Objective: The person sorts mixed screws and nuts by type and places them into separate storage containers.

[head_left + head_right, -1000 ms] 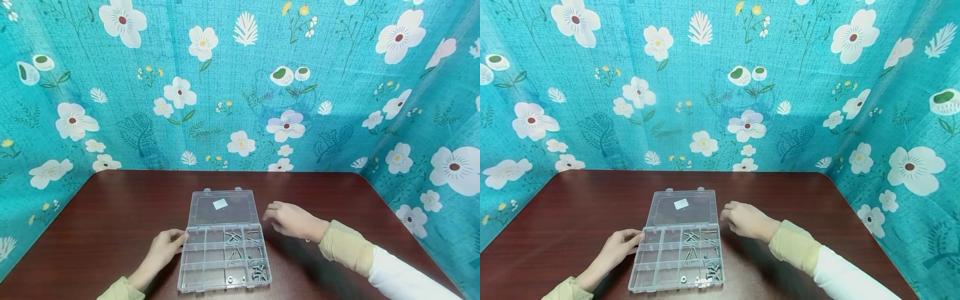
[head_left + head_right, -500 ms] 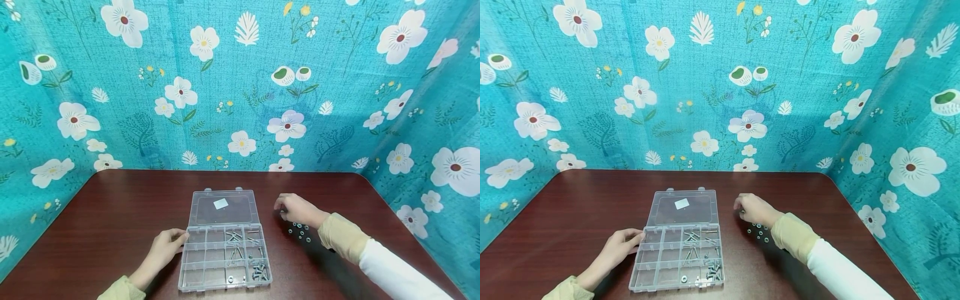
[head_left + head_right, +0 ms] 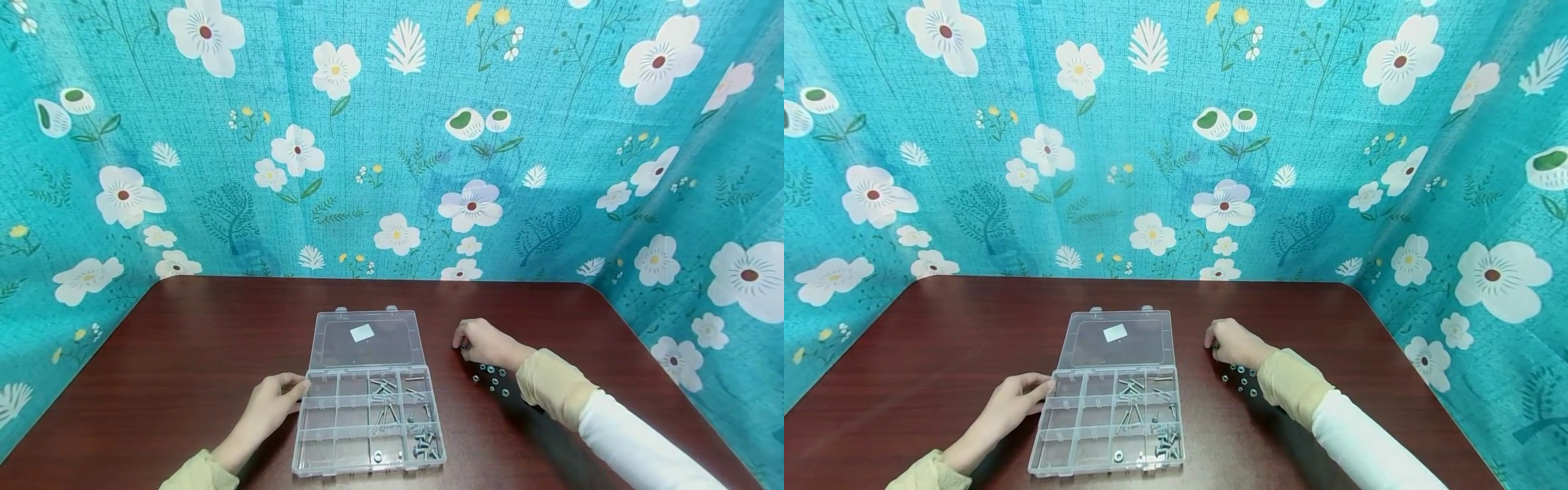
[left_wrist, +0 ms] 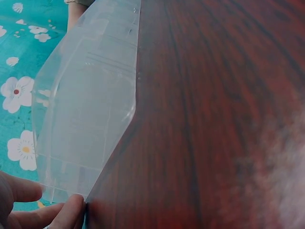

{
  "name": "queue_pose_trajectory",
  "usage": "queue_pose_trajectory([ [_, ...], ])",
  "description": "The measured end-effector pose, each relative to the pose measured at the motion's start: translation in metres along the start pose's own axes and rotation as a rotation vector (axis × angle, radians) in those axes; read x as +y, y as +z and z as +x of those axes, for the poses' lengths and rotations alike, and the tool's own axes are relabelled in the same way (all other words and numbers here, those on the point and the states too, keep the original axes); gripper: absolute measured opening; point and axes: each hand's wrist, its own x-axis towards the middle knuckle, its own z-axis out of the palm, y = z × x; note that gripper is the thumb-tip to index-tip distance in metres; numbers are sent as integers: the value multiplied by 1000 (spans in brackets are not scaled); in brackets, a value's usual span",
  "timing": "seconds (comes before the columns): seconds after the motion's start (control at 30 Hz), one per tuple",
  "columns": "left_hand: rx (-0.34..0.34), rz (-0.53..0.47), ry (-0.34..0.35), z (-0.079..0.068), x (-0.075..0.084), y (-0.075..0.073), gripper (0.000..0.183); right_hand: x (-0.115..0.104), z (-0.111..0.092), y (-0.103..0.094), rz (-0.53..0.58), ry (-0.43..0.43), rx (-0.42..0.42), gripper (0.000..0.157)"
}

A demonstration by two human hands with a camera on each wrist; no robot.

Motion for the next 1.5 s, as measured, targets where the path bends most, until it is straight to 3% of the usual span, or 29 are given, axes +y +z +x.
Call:
queue_pose_trajectory([
  [0.13, -5, 12, 1, -1, 1, -1, 26, 1, 1, 3, -23, -20, 8, 17],
  [0.33, -4, 17, 3, -1, 0, -1, 26, -2, 2, 6, -35, 34, -6, 16],
  [0.43, -1, 14, 2, -1, 0, -1, 26, -8, 0, 6, -39, 21, -18, 13],
  [0.77, -8, 8, 4, -1, 0, -1, 26, -53, -12, 2, 41, -238, 45, 10],
  [1.1, -11, 9, 1, 0, -2, -1, 26, -110, -23, 7, 157, -438, -23, 11],
  [1.33, -11, 8, 9, -1, -2, -2, 26, -137, -28, 18, 89, -607, -26, 14],
  [1.5, -4, 10, 14, 0, -2, -1, 26, -144, -31, 22, 53, -649, -31, 13],
])
